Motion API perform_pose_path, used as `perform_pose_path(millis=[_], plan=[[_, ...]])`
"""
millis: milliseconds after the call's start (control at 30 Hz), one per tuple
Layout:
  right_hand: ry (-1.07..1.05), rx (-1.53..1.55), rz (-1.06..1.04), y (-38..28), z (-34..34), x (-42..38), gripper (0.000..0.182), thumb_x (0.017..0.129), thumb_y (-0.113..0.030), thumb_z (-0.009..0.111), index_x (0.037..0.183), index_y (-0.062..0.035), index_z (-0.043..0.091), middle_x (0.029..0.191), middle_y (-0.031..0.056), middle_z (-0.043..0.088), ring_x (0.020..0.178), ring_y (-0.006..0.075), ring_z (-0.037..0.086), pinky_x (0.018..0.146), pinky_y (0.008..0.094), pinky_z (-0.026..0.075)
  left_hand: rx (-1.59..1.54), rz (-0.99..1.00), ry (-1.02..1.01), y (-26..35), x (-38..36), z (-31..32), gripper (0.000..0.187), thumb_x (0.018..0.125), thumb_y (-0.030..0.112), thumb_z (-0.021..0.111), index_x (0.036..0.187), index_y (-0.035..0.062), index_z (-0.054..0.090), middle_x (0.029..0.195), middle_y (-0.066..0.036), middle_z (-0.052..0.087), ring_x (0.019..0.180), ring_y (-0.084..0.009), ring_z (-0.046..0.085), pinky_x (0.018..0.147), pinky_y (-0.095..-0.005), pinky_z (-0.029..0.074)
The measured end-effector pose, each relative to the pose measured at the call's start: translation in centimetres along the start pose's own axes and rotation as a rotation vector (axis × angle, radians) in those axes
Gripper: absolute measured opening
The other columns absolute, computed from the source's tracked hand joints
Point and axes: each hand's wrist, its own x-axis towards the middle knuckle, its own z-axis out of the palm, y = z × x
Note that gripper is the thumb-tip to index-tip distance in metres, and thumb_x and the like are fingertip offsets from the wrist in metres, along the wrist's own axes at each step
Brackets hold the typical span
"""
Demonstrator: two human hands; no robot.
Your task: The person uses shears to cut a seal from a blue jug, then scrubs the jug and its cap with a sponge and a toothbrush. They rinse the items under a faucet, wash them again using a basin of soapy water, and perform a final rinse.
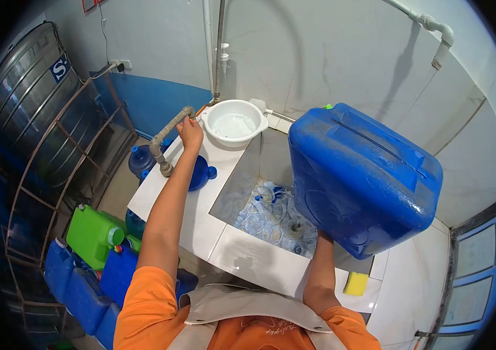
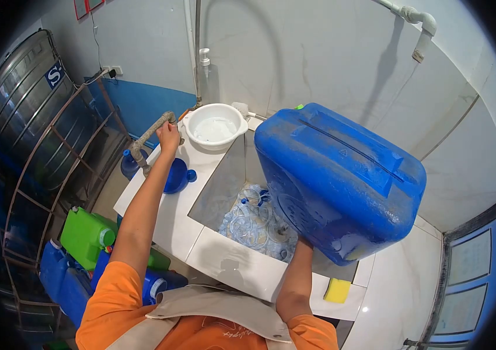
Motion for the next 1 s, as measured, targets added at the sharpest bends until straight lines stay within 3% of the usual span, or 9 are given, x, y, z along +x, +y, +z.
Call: perform_pose_path(millis=[100, 167, 467, 700, 767, 867, 900, 933, 1000], plan=[[-0.001, 0.003, -0.003, 0.1, 0.0, -0.2, 0.048, 0.091, -0.034, 0.045, 0.128, -0.0035, 0.045, 0.123, 0.0137, 0.052, 0.112, 0.0271, 0.049, 0.099, 0.0394, 0.037, 0.014, 0.084, 0.062, -0.7, 0.4, 0.6, 0.038, 0.088, 0.018, 0.047, 0.120, -0.0030, 0.049, 0.111, -0.023, 0.053, 0.112, -0.0374, 0.045, 0.095, -0.0415, 0.037], [-0.004, 0.010, -0.005, 0.2, 0.1, -0.2, 0.048, 0.091, -0.034, 0.045, 0.128, -0.0036, 0.045, 0.123, 0.0137, 0.052, 0.112, 0.0271, 0.048, 0.099, 0.0393, 0.037, 0.006, 0.067, -0.007, -0.2, 0.1, 0.2, 0.038, 0.088, 0.017, 0.046, 0.119, -0.0050, 0.048, 0.113, -0.024, 0.052, 0.110, -0.0383, 0.049, 0.095, -0.0424, 0.038], [0.000, 0.014, -0.014, 0.5, -0.1, -0.3, 0.050, 0.091, -0.035, 0.045, 0.130, -0.0042, 0.043, 0.125, 0.0135, 0.051, 0.114, 0.0269, 0.047, 0.100, 0.0390, 0.036, 0.027, 0.153, -0.082, -0.4, -1.4, -1.1, 0.033, 0.087, 0.011, 0.046, 0.117, -0.0019, 0.050, 0.113, -0.020, 0.053, 0.104, -0.0376, 0.052, 0.090, -0.0412, 0.042], [-0.003, 0.034, -0.027, 0.1, 0.0, -0.4, 0.051, 0.091, -0.035, 0.045, 0.131, -0.0046, 0.042, 0.127, 0.0133, 0.050, 0.116, 0.0268, 0.046, 0.101, 0.0387, 0.035, 0.080, 0.355, -0.087, -2.3, -5.6, -0.4, 0.032, 0.086, 0.010, 0.048, 0.116, -0.0007, 0.052, 0.123, -0.019, 0.051, 0.113, -0.0368, 0.048, 0.093, -0.0430, 0.041], [-0.008, 0.047, -0.036, 0.1, 0.0, -0.4, 0.051, 0.091, -0.036, 0.045, 0.131, -0.0047, 0.042, 0.127, 0.0132, 0.050, 0.116, 0.0268, 0.046, 0.102, 0.0386, 0.035, 0.399, 0.425, -0.256, -2.8, -7.1, -0.5, 0.036, 0.086, 0.017, 0.049, 0.118, 0.0002, 0.052, 0.130, -0.018, 0.047, 0.119, -0.0351, 0.045, 0.098, -0.0433, 0.038], [-0.040, 0.103, -0.068, 0.0, -0.4, 0.1, 0.051, 0.091, -0.036, 0.045, 0.132, -0.0049, 0.042, 0.128, 0.0132, 0.049, 0.117, 0.0268, 0.045, 0.102, 0.0385, 0.034, 0.499, 0.354, -0.351, -1.3, -7.1, -1.0, 0.043, 0.088, 0.027, 0.047, 0.122, 0.0009, 0.052, 0.134, -0.017, 0.045, 0.123, -0.0341, 0.042, 0.101, -0.0470, 0.035], [-0.072, 0.152, -0.087, 0.2, -0.8, 0.5, 0.051, 0.091, -0.036, 0.045, 0.132, -0.0049, 0.042, 0.128, 0.0131, 0.049, 0.117, 0.0267, 0.045, 0.102, 0.0385, 0.034, 0.452, 0.187, -0.565, -0.2, -5.5, -1.5, 0.053, 0.093, 0.040, 0.038, 0.128, 0.0009, 0.049, 0.138, -0.018, 0.042, 0.128, -0.0330, 0.037, 0.104, -0.0483, 0.029], [-0.121, 0.233, -0.117, 0.3, -1.5, 1.3, 0.052, 0.091, -0.036, 0.045, 0.132, -0.0050, 0.042, 0.128, 0.0131, 0.049, 0.118, 0.0267, 0.045, 0.103, 0.0384, 0.034, 0.449, 0.188, -0.561, 0.9, -4.7, -1.9, 0.053, 0.093, 0.040, 0.038, 0.128, 0.0009, 0.049, 0.138, -0.018, 0.042, 0.128, -0.0330, 0.037, 0.104, -0.0483, 0.029], [-0.250, 0.355, -0.195, 1.0, -3.0, 3.7, 0.052, 0.091, -0.036, 0.045, 0.133, -0.0051, 0.041, 0.129, 0.0131, 0.049, 0.118, 0.0267, 0.045, 0.103, 0.0384, 0.034, -0.480, -0.028, -0.569, 2.7, -3.7, -2.2, 0.068, 0.094, 0.054, 0.030, 0.138, 0.0039, 0.036, 0.146, -0.019, 0.028, 0.135, -0.0312, 0.025, 0.108, -0.0485, 0.020]])
